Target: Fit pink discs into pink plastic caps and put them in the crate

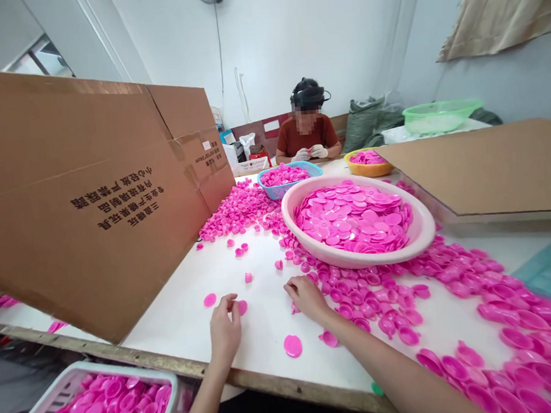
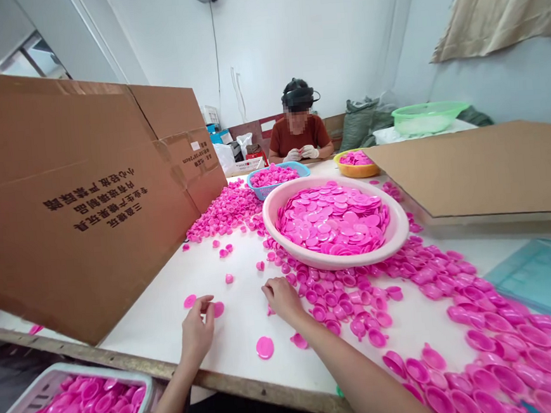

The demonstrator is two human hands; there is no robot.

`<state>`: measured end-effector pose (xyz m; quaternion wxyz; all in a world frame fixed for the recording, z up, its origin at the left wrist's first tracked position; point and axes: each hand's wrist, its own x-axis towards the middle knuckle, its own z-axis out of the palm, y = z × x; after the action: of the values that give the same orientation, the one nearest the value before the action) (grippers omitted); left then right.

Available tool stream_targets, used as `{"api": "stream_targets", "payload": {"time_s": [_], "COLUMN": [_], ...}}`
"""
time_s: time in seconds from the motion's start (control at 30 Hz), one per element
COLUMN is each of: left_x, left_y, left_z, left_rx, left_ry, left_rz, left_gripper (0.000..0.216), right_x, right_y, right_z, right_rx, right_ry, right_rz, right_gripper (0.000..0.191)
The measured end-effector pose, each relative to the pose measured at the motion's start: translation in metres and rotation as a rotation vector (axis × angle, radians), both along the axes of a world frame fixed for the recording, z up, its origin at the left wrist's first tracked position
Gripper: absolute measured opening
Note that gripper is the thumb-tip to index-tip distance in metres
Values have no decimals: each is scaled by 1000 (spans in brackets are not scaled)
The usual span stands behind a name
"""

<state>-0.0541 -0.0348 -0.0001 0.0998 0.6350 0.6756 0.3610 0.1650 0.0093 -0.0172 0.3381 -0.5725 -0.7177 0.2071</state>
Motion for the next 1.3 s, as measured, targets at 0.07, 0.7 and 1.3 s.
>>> {"api": "stream_targets", "payload": {"time_s": [0.07,0.7,1.3], "left_x": [27,106,125], "left_y": [1,15,39], "left_z": [6,-4,-4], "left_rx": [-52,-343,-304], "left_ry": [-239,-261,388], "left_rz": [-33,-301,-327], "left_gripper": [23,15,34], "right_x": [4,29,31], "right_y": [4,-6,0], "right_z": [4,17,3], "right_rx": [-3,-822,-856], "right_ry": [68,453,501], "right_rz": [13,97,94], "right_gripper": [30,11,11]}}
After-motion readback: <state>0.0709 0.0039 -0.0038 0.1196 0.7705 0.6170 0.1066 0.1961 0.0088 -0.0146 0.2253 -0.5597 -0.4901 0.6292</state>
